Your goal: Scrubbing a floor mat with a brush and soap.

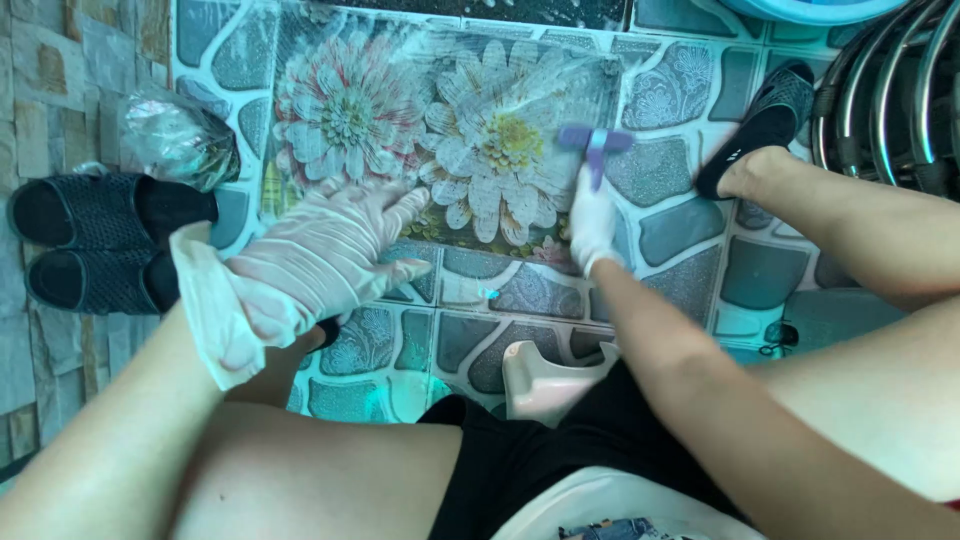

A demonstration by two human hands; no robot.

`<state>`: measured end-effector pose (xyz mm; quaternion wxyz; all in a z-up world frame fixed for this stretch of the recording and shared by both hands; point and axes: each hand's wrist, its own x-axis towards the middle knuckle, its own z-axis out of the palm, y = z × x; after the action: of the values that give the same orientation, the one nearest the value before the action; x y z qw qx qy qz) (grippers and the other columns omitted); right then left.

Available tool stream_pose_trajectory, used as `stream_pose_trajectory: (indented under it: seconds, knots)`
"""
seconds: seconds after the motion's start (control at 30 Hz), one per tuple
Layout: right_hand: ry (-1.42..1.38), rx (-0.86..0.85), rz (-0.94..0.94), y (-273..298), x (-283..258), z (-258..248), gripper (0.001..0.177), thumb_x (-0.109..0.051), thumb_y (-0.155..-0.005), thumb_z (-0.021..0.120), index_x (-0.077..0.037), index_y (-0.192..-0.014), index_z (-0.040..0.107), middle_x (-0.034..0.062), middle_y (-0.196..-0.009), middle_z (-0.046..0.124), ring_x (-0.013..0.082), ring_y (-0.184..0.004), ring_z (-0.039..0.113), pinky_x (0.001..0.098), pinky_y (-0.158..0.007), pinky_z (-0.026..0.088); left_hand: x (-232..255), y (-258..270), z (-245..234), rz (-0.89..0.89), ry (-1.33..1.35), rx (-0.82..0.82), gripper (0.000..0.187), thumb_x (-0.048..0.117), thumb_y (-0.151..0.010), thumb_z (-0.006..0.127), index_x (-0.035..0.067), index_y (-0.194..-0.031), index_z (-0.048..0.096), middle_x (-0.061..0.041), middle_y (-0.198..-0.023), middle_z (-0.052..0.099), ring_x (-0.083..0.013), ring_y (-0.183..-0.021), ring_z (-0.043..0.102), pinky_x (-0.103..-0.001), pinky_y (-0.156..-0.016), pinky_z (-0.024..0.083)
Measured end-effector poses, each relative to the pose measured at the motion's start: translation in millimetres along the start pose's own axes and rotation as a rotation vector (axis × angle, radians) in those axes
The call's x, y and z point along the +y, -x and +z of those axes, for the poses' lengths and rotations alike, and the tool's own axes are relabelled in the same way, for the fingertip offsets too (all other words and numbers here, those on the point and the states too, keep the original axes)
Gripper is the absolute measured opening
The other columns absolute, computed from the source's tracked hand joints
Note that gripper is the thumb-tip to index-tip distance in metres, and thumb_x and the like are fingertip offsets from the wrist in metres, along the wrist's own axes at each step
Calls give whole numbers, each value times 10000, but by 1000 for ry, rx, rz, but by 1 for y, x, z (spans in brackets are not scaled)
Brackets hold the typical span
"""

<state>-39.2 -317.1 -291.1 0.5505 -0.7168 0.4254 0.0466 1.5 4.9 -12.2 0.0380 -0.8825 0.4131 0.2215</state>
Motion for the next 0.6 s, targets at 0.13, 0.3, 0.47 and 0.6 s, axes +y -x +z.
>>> stream_pose_trajectory:
  seconds: [0.13, 0.3, 0.47, 0.6]
  knots:
    - [-42, -101, 6, -131, -45, -5, 783, -715, -1002, 463, 43, -1057, 653, 68, -711, 591, 222, -503, 589, 396, -452, 513, 5, -4, -20, -114, -58, -184, 777, 593, -929, 530, 123, -1531, 385, -143, -1511, 449, -336, -1357, 453, -509, -1120, 327]
    - [-52, -97, 26, -77, -34, -8, 819, -736, -949, 458, 46, -1117, 633, 87, -700, 605, 261, -495, 599, 428, -442, 506, -10, -16, 0, -85, -19, -211, 834, 640, -914, 532, 112, -1537, 359, -178, -1500, 435, -355, -1377, 416, -537, -1134, 289]
    - [248, 145, -74, 43, 61, -5, 810, -729, -1048, 374, -6, -1174, 715, 261, -986, 739, 389, -913, 696, 431, -785, 501, -27, -34, 19, 15, 124, -178, 835, 648, -919, 526, 97, -1527, 375, -175, -1508, 438, -382, -1373, 415, -532, -1117, 305]
    - [244, 79, 119, 54, 17, -6, 732, -668, -962, 380, -39, -1176, 686, 265, -961, 724, 414, -846, 743, 445, -697, 581, -32, -37, 7, -90, 145, -270, 866, 656, -925, 496, 116, -1580, 327, -174, -1503, 456, -363, -1376, 449, -509, -1147, 319]
